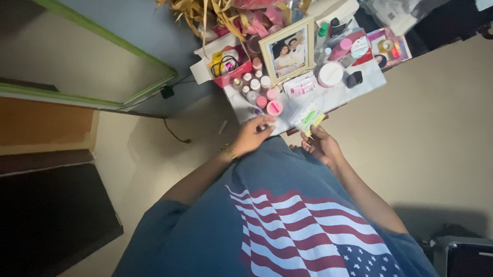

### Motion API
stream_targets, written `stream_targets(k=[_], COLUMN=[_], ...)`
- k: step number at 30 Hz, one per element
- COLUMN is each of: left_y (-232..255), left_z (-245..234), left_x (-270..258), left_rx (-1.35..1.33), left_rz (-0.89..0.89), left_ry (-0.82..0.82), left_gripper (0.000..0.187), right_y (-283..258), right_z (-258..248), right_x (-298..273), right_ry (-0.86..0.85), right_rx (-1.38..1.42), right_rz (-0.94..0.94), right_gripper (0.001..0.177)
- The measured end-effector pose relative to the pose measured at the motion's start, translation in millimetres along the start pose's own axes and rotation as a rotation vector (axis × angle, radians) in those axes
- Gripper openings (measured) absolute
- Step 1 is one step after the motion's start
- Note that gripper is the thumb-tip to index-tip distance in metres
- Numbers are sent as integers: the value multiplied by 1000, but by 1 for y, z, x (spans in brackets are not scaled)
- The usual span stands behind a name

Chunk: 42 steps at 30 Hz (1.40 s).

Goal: The person organizes personal care items on a cluttered table. They pick up and place down several small bottles and containers, then open a small blue box to remove a tube and place it on the table.

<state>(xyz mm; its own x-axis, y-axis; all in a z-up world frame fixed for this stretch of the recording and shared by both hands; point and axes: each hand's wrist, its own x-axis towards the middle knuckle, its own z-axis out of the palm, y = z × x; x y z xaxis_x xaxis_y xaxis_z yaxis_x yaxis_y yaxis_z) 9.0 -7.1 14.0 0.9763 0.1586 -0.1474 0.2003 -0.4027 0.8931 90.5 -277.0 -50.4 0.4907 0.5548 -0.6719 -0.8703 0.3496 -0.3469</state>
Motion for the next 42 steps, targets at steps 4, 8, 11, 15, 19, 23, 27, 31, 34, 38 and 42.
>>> stream_targets(k=[4, 8, 11, 15, 19, 23, 27, 31, 34, 38, 42], left_y=[51, 68, 66, 59, 53, 51, 52, 63, 77, 97, 107], left_z=[3, 7, 9, 9, 7, 7, 10, 10, 4, -4, -7], left_x=[20, 28, 28, 32, 34, 34, 34, 36, 35, 27, 22], left_rx=[-67, -50, -29, 6, 54, 58, 14, 30, 22, 112, 202], left_rz=[125, 119, 123, 129, 142, 111, 139, 121, 139, 248, 261], left_ry=[55, -7, -7, 36, 67, 54, 17, -1, -31, -87, -105], left_gripper=[27, 24, 21, 19, 17, 16, 15, 16, 15, 14, 13], right_y=[-6, -15, -16, -15, -14, -14, -16, -22, -25, -26, -22], right_z=[23, 39, 42, 38, 35, 36, 42, 52, 61, 65, 66], right_x=[-14, -23, -25, -27, -27, -29, -32, -40, -42, -39, -32], right_ry=[-96, -131, -103, -70, -33, -15, 0, 49, 128, 81, 23], right_rx=[-105, -248, -294, -313, -328, -340, -389, -428, -556, -813, -991], right_rz=[-28, -32, -55, -80, -98, -121, -138, -189, -343, -654, -778], right_gripper=[24, 25, 21, 16, 16, 16, 19, 30, 50, 54, 31])
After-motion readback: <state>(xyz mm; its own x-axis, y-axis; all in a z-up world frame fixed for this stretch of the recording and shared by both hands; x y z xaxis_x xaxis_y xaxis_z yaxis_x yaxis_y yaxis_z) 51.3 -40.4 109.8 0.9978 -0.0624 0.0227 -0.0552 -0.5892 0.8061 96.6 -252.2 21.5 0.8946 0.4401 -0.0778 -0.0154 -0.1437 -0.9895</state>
